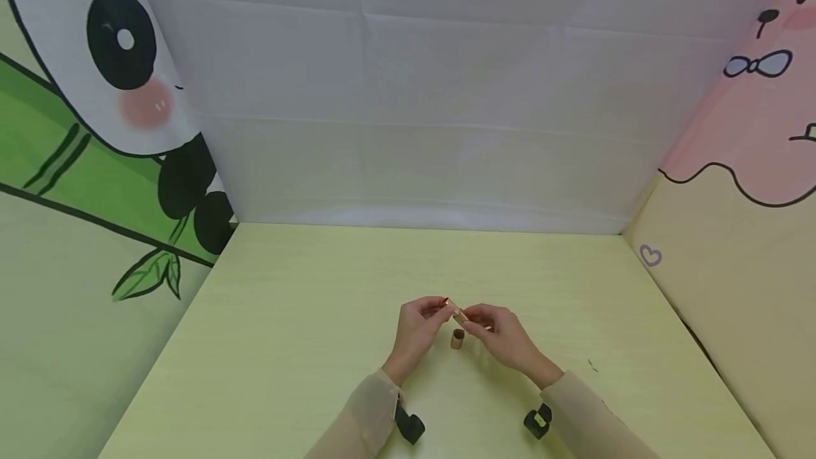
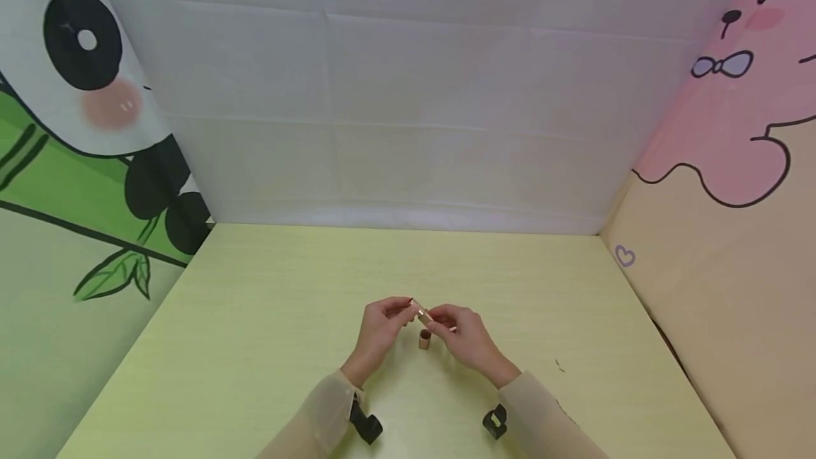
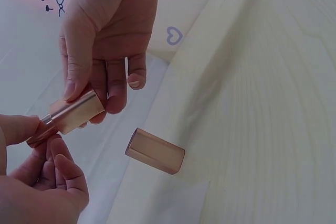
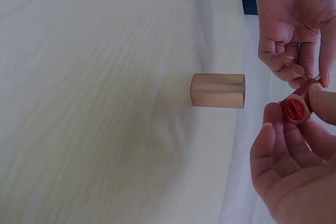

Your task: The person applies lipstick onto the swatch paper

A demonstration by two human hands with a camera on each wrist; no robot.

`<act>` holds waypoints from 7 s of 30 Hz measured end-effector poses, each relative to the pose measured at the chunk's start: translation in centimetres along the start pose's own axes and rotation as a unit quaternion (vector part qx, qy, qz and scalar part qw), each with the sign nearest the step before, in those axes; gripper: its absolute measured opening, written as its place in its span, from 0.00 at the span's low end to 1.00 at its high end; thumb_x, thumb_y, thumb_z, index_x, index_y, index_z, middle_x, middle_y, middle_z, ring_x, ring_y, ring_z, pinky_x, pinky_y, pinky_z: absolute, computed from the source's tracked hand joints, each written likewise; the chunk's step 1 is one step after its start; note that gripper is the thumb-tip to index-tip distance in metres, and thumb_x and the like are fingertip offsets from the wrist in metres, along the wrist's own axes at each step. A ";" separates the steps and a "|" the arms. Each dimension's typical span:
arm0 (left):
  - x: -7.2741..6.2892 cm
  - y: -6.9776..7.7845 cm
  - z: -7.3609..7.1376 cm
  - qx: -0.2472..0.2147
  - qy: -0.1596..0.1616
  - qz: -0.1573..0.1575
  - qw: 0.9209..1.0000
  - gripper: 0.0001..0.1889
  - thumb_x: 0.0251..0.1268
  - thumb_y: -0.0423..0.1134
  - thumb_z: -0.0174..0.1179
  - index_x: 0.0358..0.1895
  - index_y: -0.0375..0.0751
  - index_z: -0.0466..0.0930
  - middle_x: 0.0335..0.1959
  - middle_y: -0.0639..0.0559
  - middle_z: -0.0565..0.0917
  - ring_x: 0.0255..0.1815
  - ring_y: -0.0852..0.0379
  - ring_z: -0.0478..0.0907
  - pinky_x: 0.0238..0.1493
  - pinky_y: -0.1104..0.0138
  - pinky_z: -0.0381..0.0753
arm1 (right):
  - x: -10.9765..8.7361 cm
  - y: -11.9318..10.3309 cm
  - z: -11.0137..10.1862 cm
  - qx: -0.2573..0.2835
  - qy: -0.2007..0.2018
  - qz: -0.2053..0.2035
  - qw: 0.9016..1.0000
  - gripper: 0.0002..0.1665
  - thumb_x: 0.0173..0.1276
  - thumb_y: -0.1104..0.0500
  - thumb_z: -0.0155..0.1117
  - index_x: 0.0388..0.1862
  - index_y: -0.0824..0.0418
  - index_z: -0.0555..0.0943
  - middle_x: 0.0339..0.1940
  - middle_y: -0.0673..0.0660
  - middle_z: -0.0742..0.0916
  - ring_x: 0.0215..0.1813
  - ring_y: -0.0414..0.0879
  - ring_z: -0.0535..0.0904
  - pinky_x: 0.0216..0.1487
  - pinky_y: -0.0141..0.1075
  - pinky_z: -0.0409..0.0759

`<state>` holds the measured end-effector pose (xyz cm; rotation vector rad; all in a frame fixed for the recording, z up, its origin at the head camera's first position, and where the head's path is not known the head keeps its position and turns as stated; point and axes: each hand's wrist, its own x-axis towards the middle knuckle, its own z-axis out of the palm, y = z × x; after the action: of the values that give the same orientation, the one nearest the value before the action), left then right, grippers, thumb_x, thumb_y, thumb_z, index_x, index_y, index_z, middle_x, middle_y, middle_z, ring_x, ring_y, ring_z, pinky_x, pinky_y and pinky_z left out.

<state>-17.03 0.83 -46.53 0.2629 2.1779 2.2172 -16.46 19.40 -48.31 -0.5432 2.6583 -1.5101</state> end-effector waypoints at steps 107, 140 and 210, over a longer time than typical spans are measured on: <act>0.4 -0.2 -0.4 -0.035 0.025 0.009 0.999 0.11 0.62 0.29 0.63 0.43 0.21 0.80 0.35 0.38 0.83 0.36 0.40 0.81 0.35 0.69 0.78 | 0.8 0.3 0.2 0.066 0.097 0.024 0.993 0.14 0.55 0.64 0.74 0.42 0.62 0.83 0.37 0.54 0.86 0.39 0.47 0.83 0.39 0.35 0.81; 0.4 0.0 -0.8 -0.042 0.033 0.000 0.999 0.11 0.61 0.33 0.65 0.40 0.25 0.82 0.32 0.42 0.85 0.34 0.43 0.81 0.40 0.56 0.80 | 1.3 -1.2 -0.3 0.256 0.060 0.124 0.957 0.24 0.65 0.54 0.67 0.55 0.66 0.77 0.46 0.64 0.83 0.47 0.56 0.79 0.48 0.40 0.79; -0.5 -6.3 -8.4 0.520 -0.228 0.132 0.813 0.34 0.53 0.51 0.70 0.58 0.30 0.76 0.52 0.49 0.72 0.48 0.56 0.73 0.52 0.65 0.72 | 1.5 -1.8 4.1 -0.137 0.035 -0.039 0.989 0.12 0.59 0.64 0.72 0.41 0.65 0.82 0.27 0.46 0.81 0.29 0.39 0.78 0.31 0.31 0.77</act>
<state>-18.34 -7.35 -52.94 1.0134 2.8449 0.6067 -16.53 14.68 -48.74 -0.6243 2.9531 -1.2076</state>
